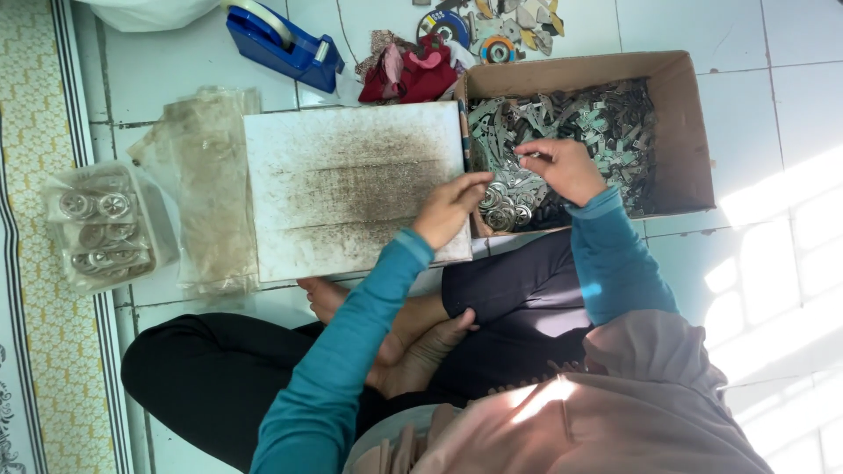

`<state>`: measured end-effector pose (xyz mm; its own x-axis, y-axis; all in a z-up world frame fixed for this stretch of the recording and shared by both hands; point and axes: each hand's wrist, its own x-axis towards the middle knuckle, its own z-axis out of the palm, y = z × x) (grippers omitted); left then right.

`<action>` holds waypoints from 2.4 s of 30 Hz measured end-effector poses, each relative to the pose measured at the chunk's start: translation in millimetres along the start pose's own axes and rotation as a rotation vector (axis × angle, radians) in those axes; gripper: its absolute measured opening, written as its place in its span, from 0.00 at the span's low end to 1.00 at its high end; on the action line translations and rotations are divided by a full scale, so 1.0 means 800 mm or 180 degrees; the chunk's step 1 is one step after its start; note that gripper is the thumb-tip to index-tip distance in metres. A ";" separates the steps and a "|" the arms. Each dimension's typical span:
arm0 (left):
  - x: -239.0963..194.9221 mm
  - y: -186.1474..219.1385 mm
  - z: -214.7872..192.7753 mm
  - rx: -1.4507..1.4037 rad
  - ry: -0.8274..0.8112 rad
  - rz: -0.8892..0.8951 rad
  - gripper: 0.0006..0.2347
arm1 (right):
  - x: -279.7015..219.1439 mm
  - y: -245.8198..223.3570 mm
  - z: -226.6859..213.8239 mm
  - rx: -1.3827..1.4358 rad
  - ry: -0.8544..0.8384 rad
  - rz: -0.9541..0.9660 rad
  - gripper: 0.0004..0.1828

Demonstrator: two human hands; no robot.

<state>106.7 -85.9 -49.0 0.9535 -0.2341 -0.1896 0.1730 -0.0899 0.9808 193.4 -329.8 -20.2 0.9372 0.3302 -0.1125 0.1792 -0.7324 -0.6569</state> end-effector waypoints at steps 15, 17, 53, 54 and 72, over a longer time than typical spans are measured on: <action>0.178 -0.175 0.145 0.4893 -0.0878 -0.0085 0.06 | 0.025 0.105 0.107 -0.1252 -0.1125 0.1063 0.21; 0.167 -0.164 0.140 0.4776 -0.0834 -0.0080 0.07 | 0.032 0.100 0.107 -0.1226 -0.1142 0.1025 0.19; 0.019 -0.015 0.030 0.0237 0.0888 0.0387 0.04 | -0.031 -0.030 0.049 0.1873 0.0386 -0.0045 0.08; 0.019 -0.021 0.026 0.0133 0.0968 0.0449 0.05 | -0.031 -0.036 0.052 0.2000 0.0440 -0.0080 0.10; 0.028 -0.112 -0.288 0.4519 0.2320 0.1631 0.03 | 0.163 -0.212 0.269 -0.0617 0.1423 -0.2252 0.04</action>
<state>169.0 140.0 -131.0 0.8148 -0.0832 0.5737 -0.1278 -0.9911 0.0377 220.8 -34.4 -83.8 0.6083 0.5117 0.6067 0.7757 -0.5450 -0.3182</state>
